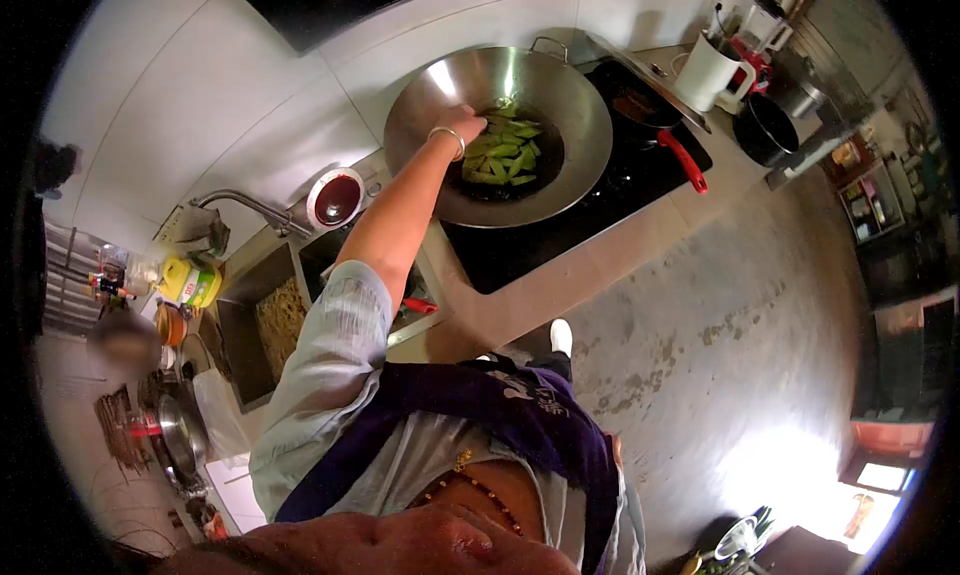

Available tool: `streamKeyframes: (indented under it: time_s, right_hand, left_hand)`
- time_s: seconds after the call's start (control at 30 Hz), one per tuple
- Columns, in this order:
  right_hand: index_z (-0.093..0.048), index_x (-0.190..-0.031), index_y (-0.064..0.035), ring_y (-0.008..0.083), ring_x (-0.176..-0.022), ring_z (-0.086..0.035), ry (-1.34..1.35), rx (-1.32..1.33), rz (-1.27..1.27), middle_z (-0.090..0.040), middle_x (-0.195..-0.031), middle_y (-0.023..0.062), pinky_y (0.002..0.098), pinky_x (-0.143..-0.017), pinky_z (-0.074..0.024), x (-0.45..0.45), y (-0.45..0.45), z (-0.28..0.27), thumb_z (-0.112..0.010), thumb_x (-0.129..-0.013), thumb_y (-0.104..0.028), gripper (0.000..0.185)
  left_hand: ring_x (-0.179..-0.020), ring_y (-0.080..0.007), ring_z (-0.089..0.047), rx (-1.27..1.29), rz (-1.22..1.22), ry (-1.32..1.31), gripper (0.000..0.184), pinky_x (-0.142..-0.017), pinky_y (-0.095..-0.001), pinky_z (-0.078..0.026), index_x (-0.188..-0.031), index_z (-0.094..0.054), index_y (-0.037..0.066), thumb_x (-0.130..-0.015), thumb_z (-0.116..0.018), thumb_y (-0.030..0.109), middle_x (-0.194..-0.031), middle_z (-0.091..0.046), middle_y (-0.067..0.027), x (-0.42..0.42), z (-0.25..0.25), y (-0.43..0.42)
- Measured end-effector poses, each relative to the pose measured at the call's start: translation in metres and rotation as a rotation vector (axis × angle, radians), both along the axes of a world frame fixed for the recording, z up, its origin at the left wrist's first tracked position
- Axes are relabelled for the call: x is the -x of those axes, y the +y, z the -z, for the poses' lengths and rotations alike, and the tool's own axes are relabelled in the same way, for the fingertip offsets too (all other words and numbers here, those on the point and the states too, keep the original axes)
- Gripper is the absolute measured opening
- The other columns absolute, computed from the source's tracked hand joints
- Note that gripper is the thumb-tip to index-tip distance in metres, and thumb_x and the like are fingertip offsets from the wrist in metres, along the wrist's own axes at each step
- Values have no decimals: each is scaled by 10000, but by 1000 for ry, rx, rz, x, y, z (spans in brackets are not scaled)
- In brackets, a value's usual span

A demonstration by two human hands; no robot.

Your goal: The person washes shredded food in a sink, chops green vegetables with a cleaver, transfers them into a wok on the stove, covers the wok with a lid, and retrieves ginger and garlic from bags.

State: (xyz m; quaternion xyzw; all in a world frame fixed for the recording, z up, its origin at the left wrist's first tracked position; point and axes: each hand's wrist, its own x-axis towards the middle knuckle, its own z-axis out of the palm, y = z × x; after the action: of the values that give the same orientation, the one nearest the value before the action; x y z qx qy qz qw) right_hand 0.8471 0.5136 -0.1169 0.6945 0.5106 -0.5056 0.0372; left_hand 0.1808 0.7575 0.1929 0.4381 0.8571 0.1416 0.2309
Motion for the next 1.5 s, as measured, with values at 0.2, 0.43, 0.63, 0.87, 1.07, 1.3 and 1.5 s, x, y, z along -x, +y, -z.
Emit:
streamKeyframes:
  time_s: [0.2, 0.43, 0.63, 0.87, 1.07, 1.3, 1.5]
  right_hand:
    - [-581, -846, 12, 168, -447, -503, 122, -244, 159, -524, -549, 81, 279, -343, -364, -28, 155, -2, -524, -847, -134, 156]
    - [-522, -729, -63, 101, -471, -476, 198, -783, 217, -515, -566, 20, 258, -421, -397, -54, 432, -85, -494, -893, -230, 236]
    - [-554, -1095, -12, 102, -756, -523, 553, -1055, 174, -579, -964, 42, 230, -653, -476, 69, 599, -237, -563, -874, -142, 257]
    - [-593, -1054, -18, 212, -801, -608, 462, -1225, -394, -622, -940, 128, 303, -731, -483, 241, 697, -298, -563, -827, -160, 270]
    - [-621, -1016, -91, 287, -911, -612, 46, -1248, -1045, -617, -1037, 146, 345, -793, -496, 350, 778, -250, -545, -806, -145, 230]
    - [-531, -1178, -71, 361, -1014, -544, -183, -1338, -1627, -538, -1171, 201, 402, -831, -461, 399, 897, -147, -473, -884, -295, 374]
    - [-569, -1123, -33, 229, -888, -584, 284, -939, -1212, -620, -957, 163, 346, -737, -468, 399, 898, -153, -539, -845, -311, 395]
  left_hand:
    - [-1281, -311, -325, 187, 320, 314, 525, -1035, -409, -320, -1290, -465, 159, -812, -588, 337, -1411, -316, -113, -23, 46, 14]
    - [-1336, -305, -204, 350, 588, 423, 487, -1023, -415, -334, -1236, -530, 184, -796, -629, 368, -1469, -182, -62, -28, 40, 0]
    - [-1208, -380, -381, 179, 275, 266, 541, -984, -422, -359, -1244, -493, 111, -795, -602, 393, -1366, -353, -157, -48, 14, 27]
    - [-1257, -385, -326, 174, 363, 208, 600, -1013, -407, -335, -1294, -436, 123, -791, -626, 391, -1387, -313, -179, -70, 37, 24]
    - [-1160, -329, -460, 19, 218, 67, 507, -977, -404, -371, -1229, -494, 90, -802, -624, 329, -1261, -467, -186, -92, -69, 4]
    - [-896, -332, -564, -276, -63, 206, 348, -793, -399, -452, -1097, -565, 73, -795, -611, 239, -981, -595, -152, -90, -39, -94]
    - [-825, -333, -590, -200, -417, -27, 274, -726, -389, -476, -1018, -606, 54, -779, -629, 187, -991, -605, -157, -128, -47, -121]
